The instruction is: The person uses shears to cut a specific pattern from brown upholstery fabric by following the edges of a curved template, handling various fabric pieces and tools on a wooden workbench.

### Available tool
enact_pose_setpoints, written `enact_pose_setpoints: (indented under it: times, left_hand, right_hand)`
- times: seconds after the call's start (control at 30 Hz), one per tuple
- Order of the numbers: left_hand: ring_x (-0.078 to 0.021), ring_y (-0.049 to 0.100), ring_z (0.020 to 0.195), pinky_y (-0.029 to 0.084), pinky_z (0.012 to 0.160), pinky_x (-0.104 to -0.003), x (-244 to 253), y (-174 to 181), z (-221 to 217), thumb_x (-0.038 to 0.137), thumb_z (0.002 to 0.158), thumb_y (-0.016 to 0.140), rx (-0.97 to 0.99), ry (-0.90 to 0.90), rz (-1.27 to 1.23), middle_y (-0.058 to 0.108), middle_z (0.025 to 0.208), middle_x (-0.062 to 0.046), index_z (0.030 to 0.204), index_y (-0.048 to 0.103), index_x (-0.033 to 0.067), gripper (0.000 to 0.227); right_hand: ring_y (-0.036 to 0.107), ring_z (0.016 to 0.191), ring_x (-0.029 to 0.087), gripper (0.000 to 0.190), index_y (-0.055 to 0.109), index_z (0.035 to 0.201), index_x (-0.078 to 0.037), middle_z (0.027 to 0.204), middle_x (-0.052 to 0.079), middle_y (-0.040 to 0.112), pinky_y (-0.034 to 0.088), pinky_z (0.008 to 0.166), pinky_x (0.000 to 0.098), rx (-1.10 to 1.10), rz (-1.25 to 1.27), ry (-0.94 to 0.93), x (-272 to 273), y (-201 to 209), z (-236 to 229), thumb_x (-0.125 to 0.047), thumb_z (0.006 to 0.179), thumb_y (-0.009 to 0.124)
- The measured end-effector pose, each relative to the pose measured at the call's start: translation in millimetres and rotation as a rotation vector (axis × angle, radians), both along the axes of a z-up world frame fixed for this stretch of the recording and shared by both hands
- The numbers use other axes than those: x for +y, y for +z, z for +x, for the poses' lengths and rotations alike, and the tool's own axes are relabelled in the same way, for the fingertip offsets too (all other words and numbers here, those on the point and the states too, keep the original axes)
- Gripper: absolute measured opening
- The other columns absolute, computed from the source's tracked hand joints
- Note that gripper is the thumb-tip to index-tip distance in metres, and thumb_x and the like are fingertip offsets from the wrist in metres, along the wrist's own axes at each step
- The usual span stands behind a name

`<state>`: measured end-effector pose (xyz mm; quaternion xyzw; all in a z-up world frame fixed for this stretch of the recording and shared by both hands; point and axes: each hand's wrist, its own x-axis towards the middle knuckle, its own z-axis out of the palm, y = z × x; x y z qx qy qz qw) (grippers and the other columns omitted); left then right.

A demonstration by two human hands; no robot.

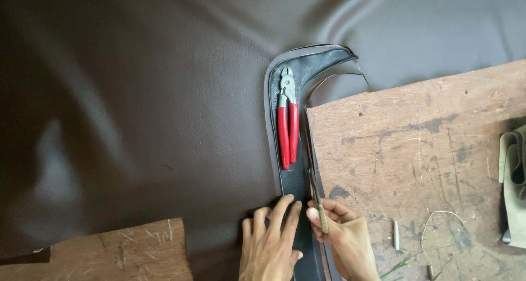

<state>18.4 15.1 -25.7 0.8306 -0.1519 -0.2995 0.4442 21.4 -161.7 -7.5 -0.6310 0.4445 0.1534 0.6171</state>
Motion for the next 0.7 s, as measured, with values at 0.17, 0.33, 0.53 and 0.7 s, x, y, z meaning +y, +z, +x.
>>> enact_pose_setpoints:
  times: [0.17,0.33,0.53,0.7]
  left_hand:
    - [-0.0358,0.038,0.126,0.033,0.093,-0.053,-1.1,-2.0,1.0,0.021,0.067,0.094,0.027,-0.024,0.016,0.023,0.163,-0.008,0.155,0.039,0.0086,0.104]
    - [-0.0353,0.039,0.125,0.034,0.092,-0.052,-1.9,-7.7,-2.5,0.022,0.065,0.094,-0.011,-0.007,0.011,0.025,0.163,-0.008,0.155,0.040,0.0084,0.106]
    - [-0.0365,0.041,0.124,0.035,0.090,-0.054,-3.1,-12.0,-5.8,0.022,0.061,0.095,-0.055,0.029,-0.005,0.028,0.163,-0.008,0.153,0.042,0.0081,0.107]
    - [-0.0365,0.043,0.122,0.036,0.088,-0.054,-4.0,-14.9,-7.2,0.023,0.056,0.097,-0.110,0.058,-0.008,0.030,0.162,-0.008,0.151,0.046,0.0089,0.109]
  right_hand:
    - [0.056,0.056,0.012,0.028,0.074,0.104,0.009,0.067,0.006,0.066,0.042,0.051,0.0273,-0.026,-0.011,-0.005,2.8,0.6,7.7,-0.002,0.079,0.079]
    - [0.053,0.053,0.012,0.026,0.073,0.102,0.010,0.065,0.005,0.064,0.040,0.048,0.0277,-0.040,-0.021,0.010,3.3,0.6,8.1,0.000,0.079,0.079]
    - [0.050,0.051,0.011,0.025,0.073,0.100,0.010,0.063,0.004,0.061,0.036,0.046,0.0270,-0.043,-0.009,0.006,2.5,-2.0,6.3,0.000,0.079,0.079]
    - [0.052,0.051,0.011,0.025,0.073,0.101,0.010,0.064,0.005,0.062,0.038,0.046,0.0275,-0.018,-0.028,0.004,4.6,-1.0,10.4,0.000,0.078,0.080]
